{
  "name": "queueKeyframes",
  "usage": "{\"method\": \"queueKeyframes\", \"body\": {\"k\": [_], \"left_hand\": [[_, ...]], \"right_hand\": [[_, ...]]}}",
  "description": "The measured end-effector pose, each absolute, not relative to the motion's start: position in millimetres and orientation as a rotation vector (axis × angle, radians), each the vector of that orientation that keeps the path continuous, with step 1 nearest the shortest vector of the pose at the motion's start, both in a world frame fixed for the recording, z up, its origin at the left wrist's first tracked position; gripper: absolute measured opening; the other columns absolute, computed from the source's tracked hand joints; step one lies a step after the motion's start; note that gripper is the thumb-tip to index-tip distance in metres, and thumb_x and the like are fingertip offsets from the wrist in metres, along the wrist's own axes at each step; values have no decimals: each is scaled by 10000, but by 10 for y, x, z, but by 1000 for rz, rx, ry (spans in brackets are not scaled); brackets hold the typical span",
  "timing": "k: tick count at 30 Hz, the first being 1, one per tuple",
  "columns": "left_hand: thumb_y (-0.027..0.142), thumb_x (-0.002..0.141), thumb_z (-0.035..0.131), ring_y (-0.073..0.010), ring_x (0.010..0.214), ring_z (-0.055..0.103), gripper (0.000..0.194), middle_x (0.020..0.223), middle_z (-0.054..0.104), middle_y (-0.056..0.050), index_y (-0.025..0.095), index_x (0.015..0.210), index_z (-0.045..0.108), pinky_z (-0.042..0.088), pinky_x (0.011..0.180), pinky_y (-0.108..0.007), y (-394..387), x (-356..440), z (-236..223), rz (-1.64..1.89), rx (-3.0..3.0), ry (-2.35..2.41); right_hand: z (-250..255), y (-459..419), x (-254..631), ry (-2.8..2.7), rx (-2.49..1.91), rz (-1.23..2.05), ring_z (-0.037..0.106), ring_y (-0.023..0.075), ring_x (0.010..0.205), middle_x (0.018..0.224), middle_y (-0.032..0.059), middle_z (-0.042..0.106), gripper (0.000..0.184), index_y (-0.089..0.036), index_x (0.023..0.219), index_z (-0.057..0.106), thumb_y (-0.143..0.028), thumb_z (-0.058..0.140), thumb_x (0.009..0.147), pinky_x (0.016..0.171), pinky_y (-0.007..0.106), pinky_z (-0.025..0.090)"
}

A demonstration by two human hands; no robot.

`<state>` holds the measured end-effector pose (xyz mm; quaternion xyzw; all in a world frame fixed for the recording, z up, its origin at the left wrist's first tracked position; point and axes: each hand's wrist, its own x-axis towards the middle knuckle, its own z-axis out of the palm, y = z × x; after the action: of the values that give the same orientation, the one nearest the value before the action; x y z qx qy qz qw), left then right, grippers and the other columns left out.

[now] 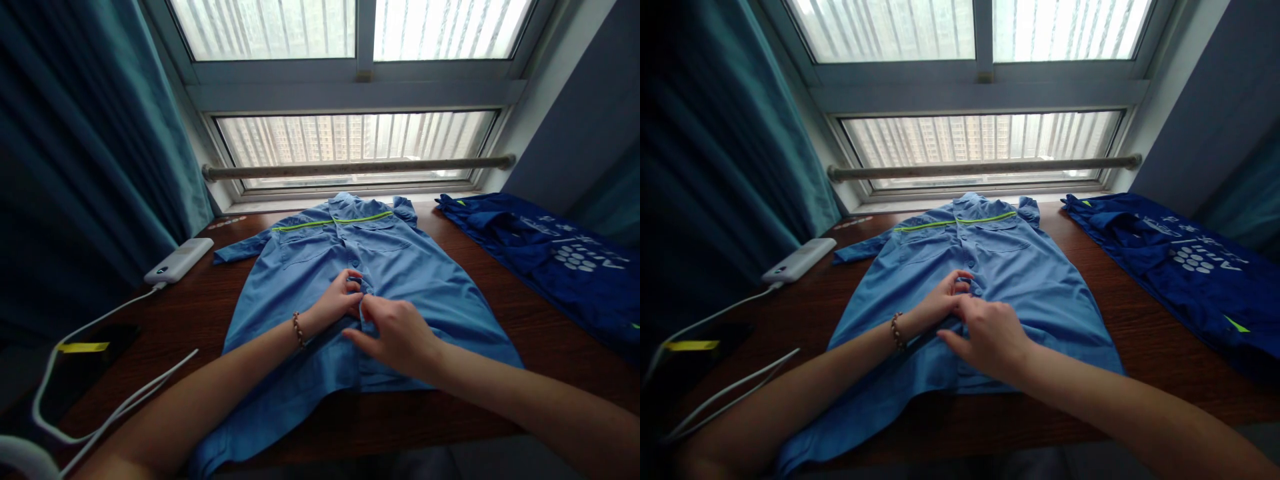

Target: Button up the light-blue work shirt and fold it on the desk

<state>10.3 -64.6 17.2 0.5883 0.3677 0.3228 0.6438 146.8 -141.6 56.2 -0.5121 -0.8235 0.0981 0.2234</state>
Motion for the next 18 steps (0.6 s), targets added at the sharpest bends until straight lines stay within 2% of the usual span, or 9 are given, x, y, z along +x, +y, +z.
{"method": "queueKeyframes", "body": {"k": [2, 4, 7, 9, 12, 15, 18], "left_hand": [[66, 643, 565, -58, 535, 481, 365, 718, 487, 26, 157, 970, 431, 393, 472, -161, -647, 103, 192, 720, 1465, 845], [45, 646, 532, -59, 539, 488, 370, 759, 492, 14, 159, 985, 435, 409, 487, -172, -659, 105, 202, 650, 1560, 841], [64, 707, 445, -89, 536, 527, 384, 803, 506, -3, 178, 1070, 388, 450, 510, -228, -717, 106, 174, 575, 1656, 860], [89, 748, 413, -126, 612, 554, 380, 816, 526, -20, 183, 1115, 391, 466, 598, -279, -763, 94, 138, 654, 1865, 895], [123, 762, 450, -178, 808, 544, 412, 911, 560, -56, 192, 1167, 427, 421, 792, -337, -756, 50, 109, 771, 2301, 869], [149, 751, 499, -211, 936, 500, 463, 994, 565, -75, 191, 1207, 428, 355, 883, -360, -583, -5, 128, 698, 2536, 846], [194, 756, 524, -223, 953, 496, 491, 994, 570, -79, 190, 1235, 413, 338, 881, -360, -298, -40, 150, 612, 2611, 910]], "right_hand": [[493, -1546, 1374, -2365, -1446, 208, 536, 213, 710, 841, 89, 574, 327, -176, 904, 497, -456, 521, 737, 556, 283, 327], [401, -1593, 1366, -2400, -1516, 186, 537, 231, 763, 894, 101, 561, 298, -166, 947, 484, -345, 516, 711, 577, 291, 345], [314, -1560, 1512, -2398, -1578, 241, 528, 213, 751, 861, 86, 552, 256, -165, 903, 472, -214, 480, 651, 595, 285, 353], [298, -1498, 1647, -2382, -1582, 285, 516, 195, 728, 805, 69, 550, 197, -173, 822, 463, -169, 466, 625, 605, 276, 349], [296, -1350, 1785, -2357, -1570, 343, 492, 174, 676, 709, 41, 533, 69, -185, 722, 445, -204, 476, 663, 603, 271, 336], [286, -1144, 1802, -2349, -1535, 406, 483, 186, 716, 751, 46, 529, 188, -183, 733, 467, -320, 560, 645, 630, 276, 348], [265, -957, 1761, -2344, -1567, 436, 472, 207, 797, 864, 71, 512, 257, -171, 791, 498, -286, 602, 586, 687, 287, 369]]}}
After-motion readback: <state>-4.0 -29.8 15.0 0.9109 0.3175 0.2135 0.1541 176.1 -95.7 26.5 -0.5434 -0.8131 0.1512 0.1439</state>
